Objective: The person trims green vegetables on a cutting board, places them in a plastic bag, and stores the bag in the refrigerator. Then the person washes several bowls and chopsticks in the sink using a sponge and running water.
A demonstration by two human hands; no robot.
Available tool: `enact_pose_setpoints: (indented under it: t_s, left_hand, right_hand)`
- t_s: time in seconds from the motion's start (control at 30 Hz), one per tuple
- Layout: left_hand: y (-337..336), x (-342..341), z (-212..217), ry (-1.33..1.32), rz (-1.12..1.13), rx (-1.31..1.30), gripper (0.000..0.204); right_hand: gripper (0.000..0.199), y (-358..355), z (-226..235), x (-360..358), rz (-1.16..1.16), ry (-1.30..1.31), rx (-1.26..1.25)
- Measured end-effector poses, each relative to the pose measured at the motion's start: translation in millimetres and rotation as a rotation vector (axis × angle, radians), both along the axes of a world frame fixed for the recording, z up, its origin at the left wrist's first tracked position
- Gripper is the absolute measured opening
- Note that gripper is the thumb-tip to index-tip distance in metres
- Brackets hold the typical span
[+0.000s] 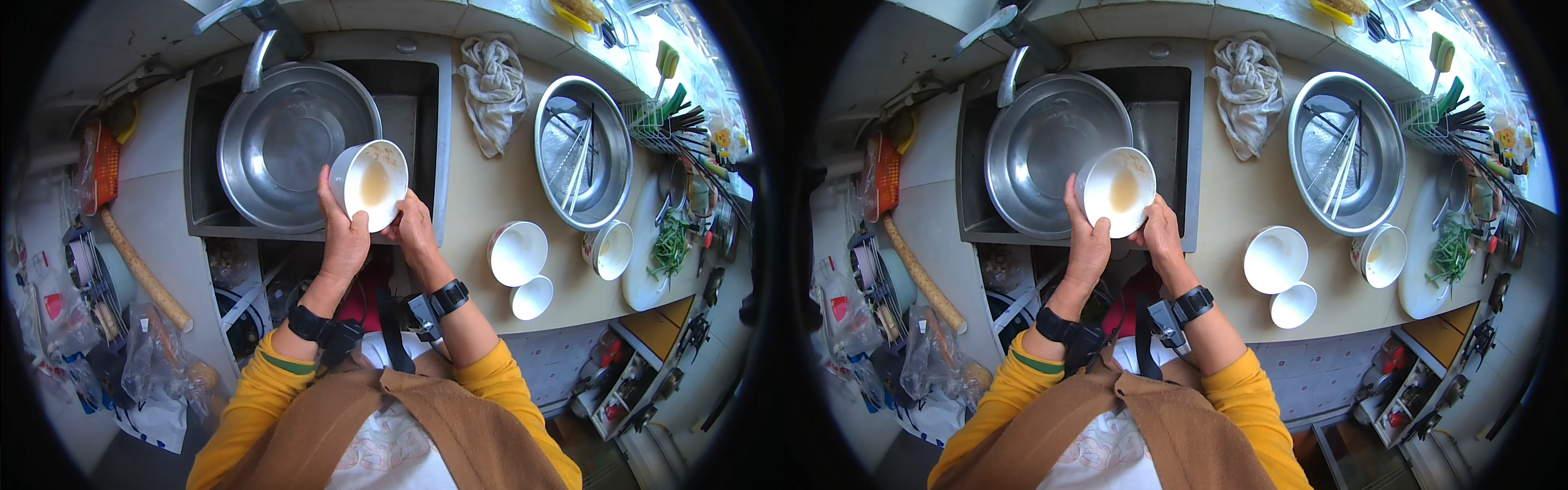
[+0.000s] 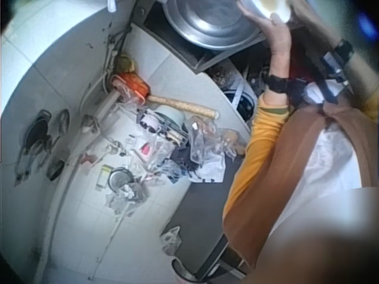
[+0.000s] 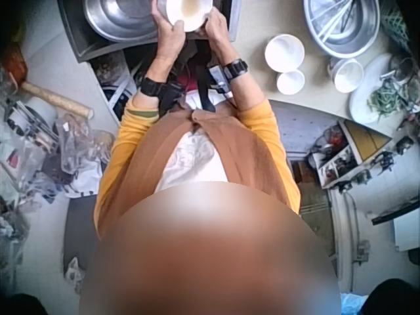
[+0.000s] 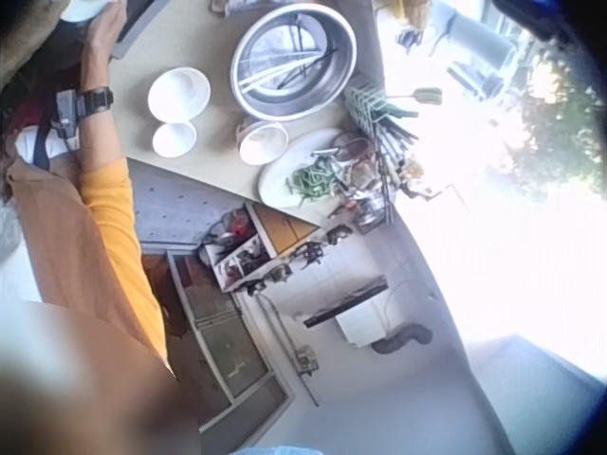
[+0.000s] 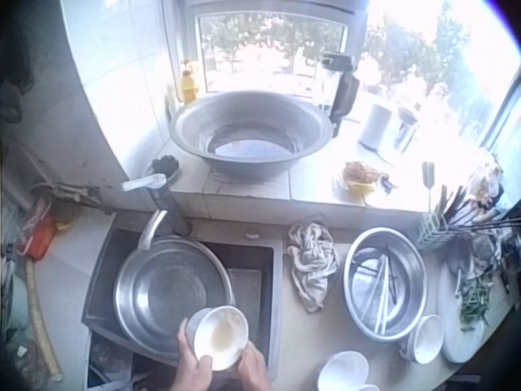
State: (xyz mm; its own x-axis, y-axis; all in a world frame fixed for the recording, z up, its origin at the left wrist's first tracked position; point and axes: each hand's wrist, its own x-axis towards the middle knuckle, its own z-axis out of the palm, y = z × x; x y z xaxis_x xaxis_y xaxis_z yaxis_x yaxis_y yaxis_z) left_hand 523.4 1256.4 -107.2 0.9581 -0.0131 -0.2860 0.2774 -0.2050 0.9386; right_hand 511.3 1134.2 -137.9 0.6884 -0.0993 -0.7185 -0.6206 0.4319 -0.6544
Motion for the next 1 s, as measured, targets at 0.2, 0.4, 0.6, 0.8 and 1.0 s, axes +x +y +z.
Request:
enact_pose_setpoints:
  t_s: [0.2,0.4,0.6,0.8,1.0]
  left_hand:
    - [2,0,3,-0.01,-0.034,0.045,0.083]
    - [10,4,6,0.053,-0.121,0.171,0.083]
    - [9,3,14,0.029,-0.161,0.184,0.086]
    - [0,-7,14,-0.134,-0.155,0.201,0.088]
    - [6,-7,4,-0.043,-0.172,0.15,0.086]
  right_hand:
    - [0.038,-11,-2,7,0.171,0.005,-0.122]
    - [0.037,-9,-7,7,0.084,-0.132,-0.157]
    - [0.033,-15,-7,5,0.183,-0.039,-0.176]
    - [0.028,0,-2,-7,-0.041,-0.028,0.167]
    - [0.039,-17,-11,2,0.247,-0.084,-0.33]
